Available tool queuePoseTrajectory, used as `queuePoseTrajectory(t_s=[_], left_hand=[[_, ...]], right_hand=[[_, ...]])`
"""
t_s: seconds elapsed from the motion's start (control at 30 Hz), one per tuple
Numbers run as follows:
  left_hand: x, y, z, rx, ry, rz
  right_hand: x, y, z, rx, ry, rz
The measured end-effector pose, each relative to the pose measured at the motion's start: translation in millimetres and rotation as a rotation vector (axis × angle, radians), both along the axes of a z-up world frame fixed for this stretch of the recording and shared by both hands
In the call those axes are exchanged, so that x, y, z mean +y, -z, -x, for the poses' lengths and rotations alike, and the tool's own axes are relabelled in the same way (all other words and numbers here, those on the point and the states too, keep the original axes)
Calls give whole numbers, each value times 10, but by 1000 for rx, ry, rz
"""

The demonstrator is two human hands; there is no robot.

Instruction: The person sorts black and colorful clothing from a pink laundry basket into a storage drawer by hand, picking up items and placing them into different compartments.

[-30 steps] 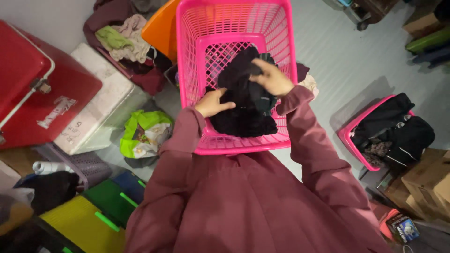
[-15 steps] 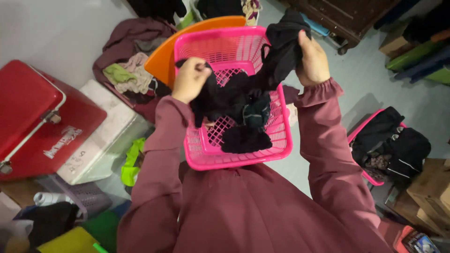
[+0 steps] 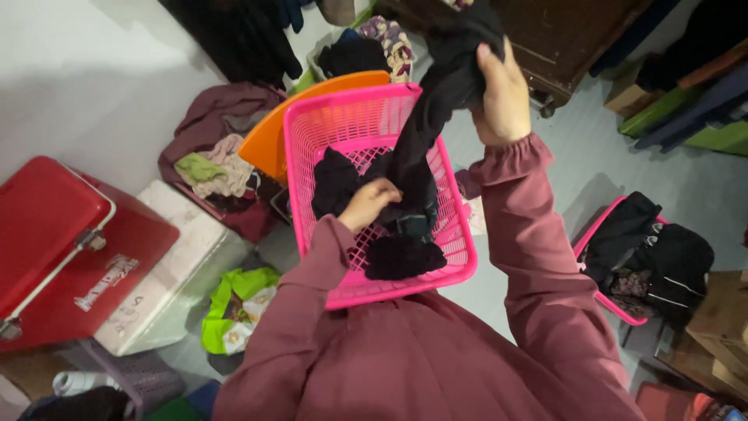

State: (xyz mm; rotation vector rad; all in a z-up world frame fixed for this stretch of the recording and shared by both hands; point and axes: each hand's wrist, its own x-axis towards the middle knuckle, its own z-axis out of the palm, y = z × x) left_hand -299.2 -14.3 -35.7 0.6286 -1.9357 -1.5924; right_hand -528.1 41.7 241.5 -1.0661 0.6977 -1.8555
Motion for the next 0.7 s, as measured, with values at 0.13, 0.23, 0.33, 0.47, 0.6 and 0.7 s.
queuePoseTrajectory(t_s=[0.13,0.23,0.33,0.47,0.6,0.7], left_hand=[[39,-584,-67,191,-45,138],[116,-566,73,-49,-163,277],[-10,-215,151,50,-186,-63],[-151,-238,30,454,-58,-716],[-319,-532,37,693,-19,-802],[-386,-682,-30,648,-7,-728]], right_hand=[[66,31,-234,-106,-55,-71],[122,-29,-408,-132,-104,-92],[133,47,-333,-54,-26,-97],[43,531,44,231,105,-301],[63,1064,92,715,-28,-463],[357,1202,-216,604,-134,-453]])
